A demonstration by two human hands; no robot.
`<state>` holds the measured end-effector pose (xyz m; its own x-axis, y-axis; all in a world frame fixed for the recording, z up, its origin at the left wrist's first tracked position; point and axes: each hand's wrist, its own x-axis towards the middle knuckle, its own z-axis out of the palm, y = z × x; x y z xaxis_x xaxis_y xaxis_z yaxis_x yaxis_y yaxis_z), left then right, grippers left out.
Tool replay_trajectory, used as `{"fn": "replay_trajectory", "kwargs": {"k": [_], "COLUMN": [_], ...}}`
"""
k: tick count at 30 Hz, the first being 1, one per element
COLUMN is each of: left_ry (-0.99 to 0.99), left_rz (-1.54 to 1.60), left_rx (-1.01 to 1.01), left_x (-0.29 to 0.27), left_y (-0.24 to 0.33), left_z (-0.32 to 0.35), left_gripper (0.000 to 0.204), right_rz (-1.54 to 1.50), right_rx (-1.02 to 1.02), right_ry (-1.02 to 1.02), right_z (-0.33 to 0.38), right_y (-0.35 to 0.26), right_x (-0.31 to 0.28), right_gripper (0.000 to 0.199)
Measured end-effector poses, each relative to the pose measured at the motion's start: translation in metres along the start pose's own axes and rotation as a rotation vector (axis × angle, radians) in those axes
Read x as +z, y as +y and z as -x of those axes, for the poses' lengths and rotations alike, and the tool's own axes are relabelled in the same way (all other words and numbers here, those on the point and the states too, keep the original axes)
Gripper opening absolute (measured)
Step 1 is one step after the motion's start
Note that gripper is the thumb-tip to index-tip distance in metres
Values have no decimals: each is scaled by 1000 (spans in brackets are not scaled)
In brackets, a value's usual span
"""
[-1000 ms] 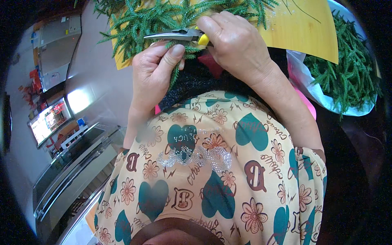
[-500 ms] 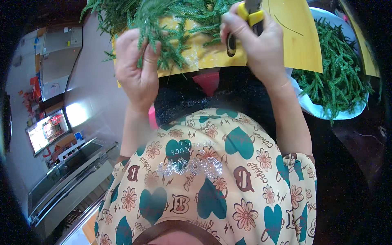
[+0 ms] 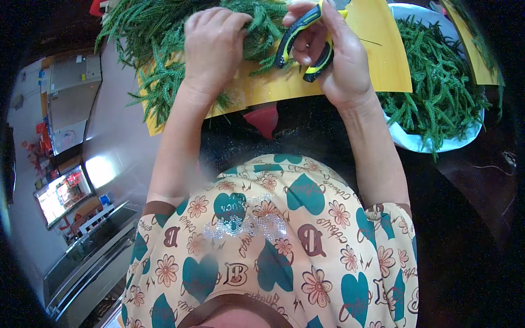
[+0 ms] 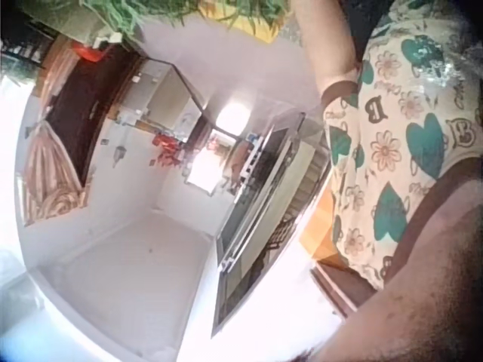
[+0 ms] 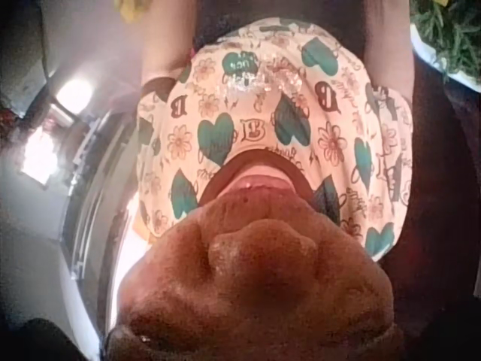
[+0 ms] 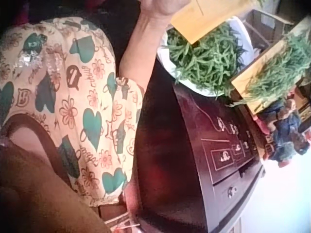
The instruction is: Trimming small branches from a green plant using pliers.
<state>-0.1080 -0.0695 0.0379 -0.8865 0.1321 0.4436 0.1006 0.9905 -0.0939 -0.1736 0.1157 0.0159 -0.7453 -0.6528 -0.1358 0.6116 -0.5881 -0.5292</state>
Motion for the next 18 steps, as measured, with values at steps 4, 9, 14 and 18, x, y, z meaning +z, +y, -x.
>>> {"fn": "replay_trajectory", "kwargs": {"k": [4, 9, 14, 18], "left_ry": [3, 23, 318, 237], "left_rz": [127, 384, 423, 323], "left_rx": [9, -132, -322, -395], "left_x": [16, -21, -59, -76], "left_y": [-7, 0, -28, -29], "left_z": [12, 8, 42, 92], "left_gripper": [18, 23, 13, 17], "right_rz": [-118, -134, -302, -2], "right_rx": [79, 71, 39, 4], "right_ry": [-397, -150, -151, -196], "right_z": [-5, 4, 13, 16], "right_y": [-1, 4, 6, 3], "right_x": [-26, 1, 14, 13], "right_gripper": [44, 46, 50, 47]}}
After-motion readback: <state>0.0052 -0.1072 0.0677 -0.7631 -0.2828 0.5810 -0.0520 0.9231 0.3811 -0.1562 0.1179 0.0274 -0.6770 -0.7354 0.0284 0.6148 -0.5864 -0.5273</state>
